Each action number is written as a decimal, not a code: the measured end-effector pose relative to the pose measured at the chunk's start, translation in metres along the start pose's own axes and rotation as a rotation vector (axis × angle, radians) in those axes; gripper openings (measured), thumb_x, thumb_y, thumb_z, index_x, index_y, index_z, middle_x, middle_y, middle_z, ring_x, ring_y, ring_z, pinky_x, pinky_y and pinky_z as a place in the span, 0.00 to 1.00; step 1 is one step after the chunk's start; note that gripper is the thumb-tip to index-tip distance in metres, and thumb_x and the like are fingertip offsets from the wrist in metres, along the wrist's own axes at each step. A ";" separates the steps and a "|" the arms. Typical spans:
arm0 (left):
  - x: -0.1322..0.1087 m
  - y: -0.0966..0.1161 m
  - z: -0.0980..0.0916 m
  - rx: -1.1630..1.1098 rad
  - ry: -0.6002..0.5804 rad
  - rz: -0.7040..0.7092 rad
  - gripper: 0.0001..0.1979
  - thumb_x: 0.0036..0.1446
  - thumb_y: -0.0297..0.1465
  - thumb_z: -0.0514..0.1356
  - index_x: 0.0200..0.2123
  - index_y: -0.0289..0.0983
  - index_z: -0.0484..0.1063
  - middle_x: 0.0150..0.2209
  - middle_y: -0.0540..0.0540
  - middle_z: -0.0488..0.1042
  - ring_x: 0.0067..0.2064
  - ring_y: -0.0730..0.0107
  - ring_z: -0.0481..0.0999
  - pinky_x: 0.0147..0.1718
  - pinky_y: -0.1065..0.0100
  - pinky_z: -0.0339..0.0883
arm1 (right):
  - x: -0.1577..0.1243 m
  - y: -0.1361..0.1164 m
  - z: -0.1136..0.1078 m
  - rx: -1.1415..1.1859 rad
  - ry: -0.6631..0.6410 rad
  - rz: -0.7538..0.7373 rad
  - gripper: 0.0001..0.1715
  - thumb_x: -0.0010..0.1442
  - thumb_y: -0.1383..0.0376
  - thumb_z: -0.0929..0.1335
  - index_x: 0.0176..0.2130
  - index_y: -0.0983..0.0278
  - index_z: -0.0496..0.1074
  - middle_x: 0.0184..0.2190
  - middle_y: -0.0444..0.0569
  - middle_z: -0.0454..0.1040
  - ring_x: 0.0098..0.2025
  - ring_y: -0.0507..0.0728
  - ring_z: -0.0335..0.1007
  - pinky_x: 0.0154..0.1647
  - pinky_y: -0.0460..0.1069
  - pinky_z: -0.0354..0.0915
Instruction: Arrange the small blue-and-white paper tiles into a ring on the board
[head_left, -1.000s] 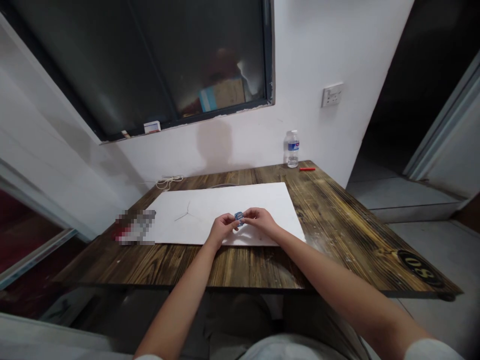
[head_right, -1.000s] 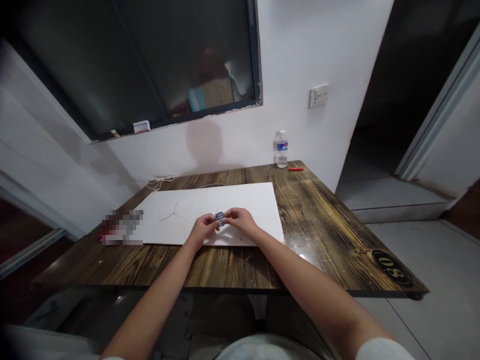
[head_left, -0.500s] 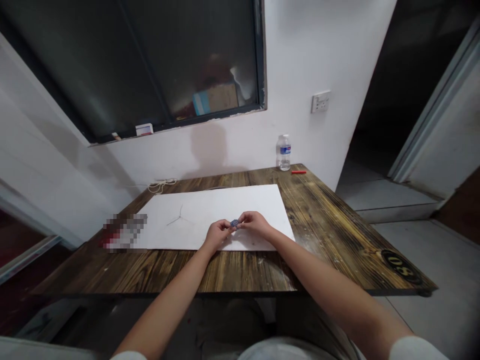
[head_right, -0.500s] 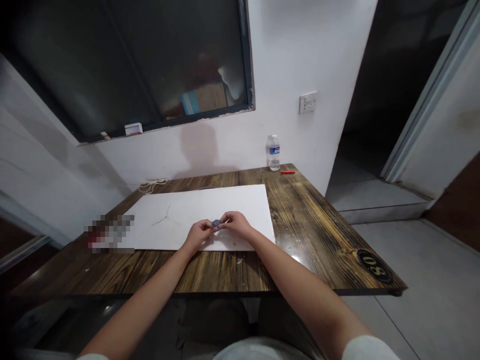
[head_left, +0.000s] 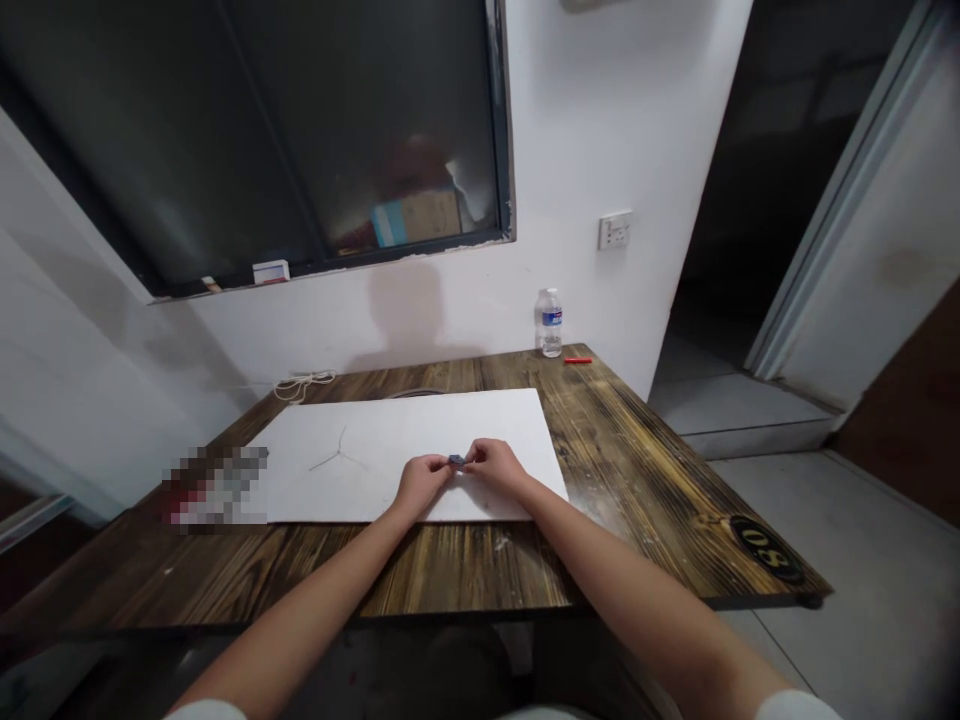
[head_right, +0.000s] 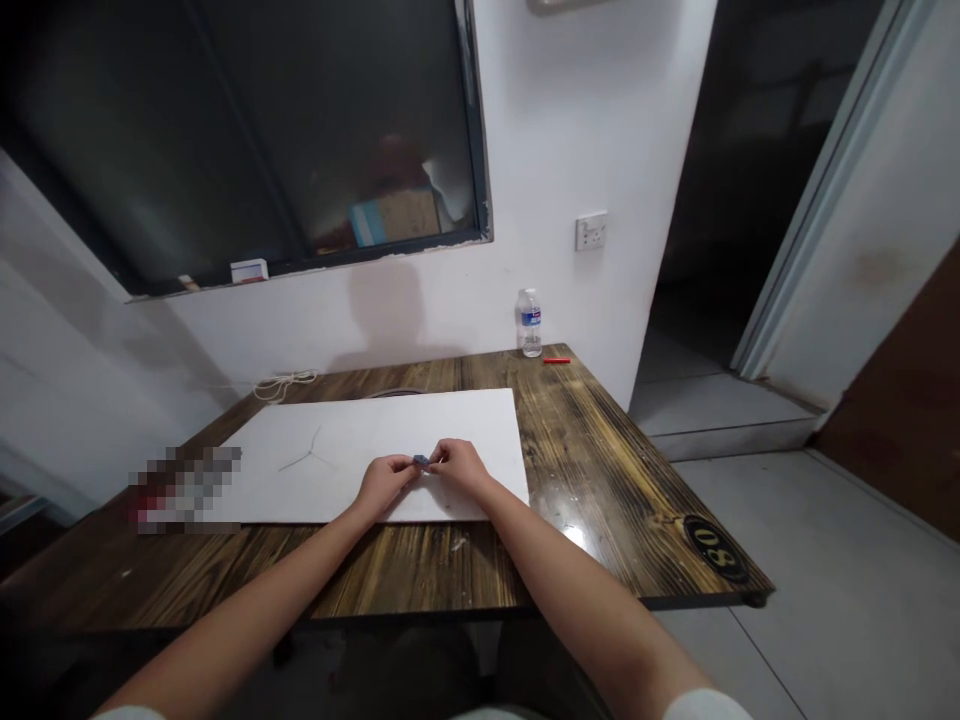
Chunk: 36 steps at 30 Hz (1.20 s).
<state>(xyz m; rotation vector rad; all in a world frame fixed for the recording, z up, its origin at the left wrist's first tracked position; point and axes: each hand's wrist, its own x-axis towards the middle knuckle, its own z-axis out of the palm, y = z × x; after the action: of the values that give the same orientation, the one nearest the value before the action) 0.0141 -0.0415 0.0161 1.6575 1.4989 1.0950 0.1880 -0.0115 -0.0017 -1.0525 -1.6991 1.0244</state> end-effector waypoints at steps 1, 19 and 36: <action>0.003 0.001 0.002 0.005 0.007 0.014 0.10 0.42 0.39 0.65 0.25 0.38 0.80 0.24 0.47 0.77 0.28 0.65 0.72 0.26 0.70 0.60 | 0.001 0.001 -0.002 -0.006 0.015 0.004 0.06 0.44 0.68 0.73 0.23 0.63 0.71 0.23 0.42 0.74 0.28 0.52 0.68 0.28 0.45 0.60; 0.054 0.016 0.037 -0.034 -0.025 0.119 0.11 0.42 0.38 0.67 0.28 0.37 0.80 0.26 0.47 0.78 0.31 0.61 0.75 0.30 0.67 0.63 | 0.039 0.003 -0.044 -0.141 0.011 -0.080 0.10 0.42 0.62 0.75 0.23 0.63 0.72 0.22 0.42 0.74 0.26 0.52 0.67 0.26 0.45 0.58; 0.050 -0.001 0.038 0.046 -0.014 0.089 0.08 0.45 0.37 0.65 0.24 0.37 0.77 0.23 0.49 0.75 0.26 0.69 0.71 0.26 0.70 0.60 | 0.042 0.036 -0.038 0.027 0.031 -0.023 0.07 0.45 0.64 0.72 0.28 0.64 0.77 0.26 0.46 0.77 0.28 0.53 0.69 0.32 0.48 0.61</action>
<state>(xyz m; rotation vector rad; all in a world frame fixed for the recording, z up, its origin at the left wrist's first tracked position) 0.0478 0.0105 0.0063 1.7748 1.4642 1.1008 0.2205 0.0459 -0.0136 -1.0240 -1.6641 1.0086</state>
